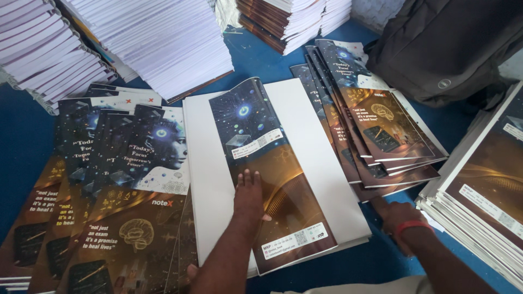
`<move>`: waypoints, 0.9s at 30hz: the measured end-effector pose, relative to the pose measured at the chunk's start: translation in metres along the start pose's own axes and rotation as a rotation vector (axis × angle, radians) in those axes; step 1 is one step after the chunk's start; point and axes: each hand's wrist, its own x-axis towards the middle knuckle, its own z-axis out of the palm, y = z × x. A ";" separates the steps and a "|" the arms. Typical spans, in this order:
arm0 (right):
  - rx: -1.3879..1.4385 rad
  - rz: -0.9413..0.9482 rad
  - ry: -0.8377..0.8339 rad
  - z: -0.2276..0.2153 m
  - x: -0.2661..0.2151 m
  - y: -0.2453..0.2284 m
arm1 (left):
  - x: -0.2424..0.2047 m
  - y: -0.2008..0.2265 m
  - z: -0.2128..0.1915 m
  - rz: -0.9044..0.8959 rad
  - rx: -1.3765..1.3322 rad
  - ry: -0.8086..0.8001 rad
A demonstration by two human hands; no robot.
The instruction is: The person is wrapping books with printed covers using a wooden block to smooth the edges. They repeatedly place a cover over a book, smooth it with the block, and stack the wrapped book.
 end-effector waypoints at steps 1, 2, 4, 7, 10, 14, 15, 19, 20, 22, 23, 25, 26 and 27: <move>0.099 0.042 0.021 0.010 0.008 0.003 | 0.002 0.000 0.000 -0.005 0.007 -0.010; 0.197 0.083 0.042 0.018 0.020 0.006 | 0.002 0.001 -0.001 -0.010 0.014 -0.020; 0.221 -0.043 -0.016 0.022 0.043 0.011 | -0.001 0.000 -0.001 -0.007 -0.027 0.001; 0.277 -0.284 0.020 0.005 0.054 0.002 | -0.001 0.000 -0.001 -0.018 -0.053 0.009; 0.444 -0.297 -0.004 -0.042 0.041 -0.024 | 0.001 0.001 0.002 -0.027 -0.055 0.010; 0.827 -0.354 -0.016 -0.095 0.007 -0.065 | 0.005 0.000 0.010 -0.031 -0.023 0.007; 0.851 -0.347 0.005 -0.104 0.002 -0.074 | 0.005 -0.001 0.012 -0.027 -0.019 0.018; 0.777 -0.397 0.110 -0.113 0.005 -0.099 | 0.006 -0.001 0.015 -0.038 -0.019 0.018; 0.668 -0.453 0.241 -0.111 0.012 -0.105 | 0.007 0.000 0.014 -0.047 -0.023 0.006; 0.442 -0.558 0.500 -0.110 0.025 -0.118 | 0.008 0.002 0.011 -0.053 -0.008 -0.015; 0.444 -0.547 0.504 -0.109 0.026 -0.121 | 0.008 0.003 0.010 -0.056 0.000 -0.027; 0.448 -0.528 0.514 -0.113 0.023 -0.132 | 0.007 0.003 0.007 -0.061 -0.024 -0.032; 0.418 -0.525 0.512 -0.118 0.017 -0.138 | 0.006 0.003 0.005 -0.065 -0.037 -0.034; 0.387 -0.523 0.511 -0.123 0.011 -0.144 | 0.006 0.003 0.004 -0.067 -0.032 -0.035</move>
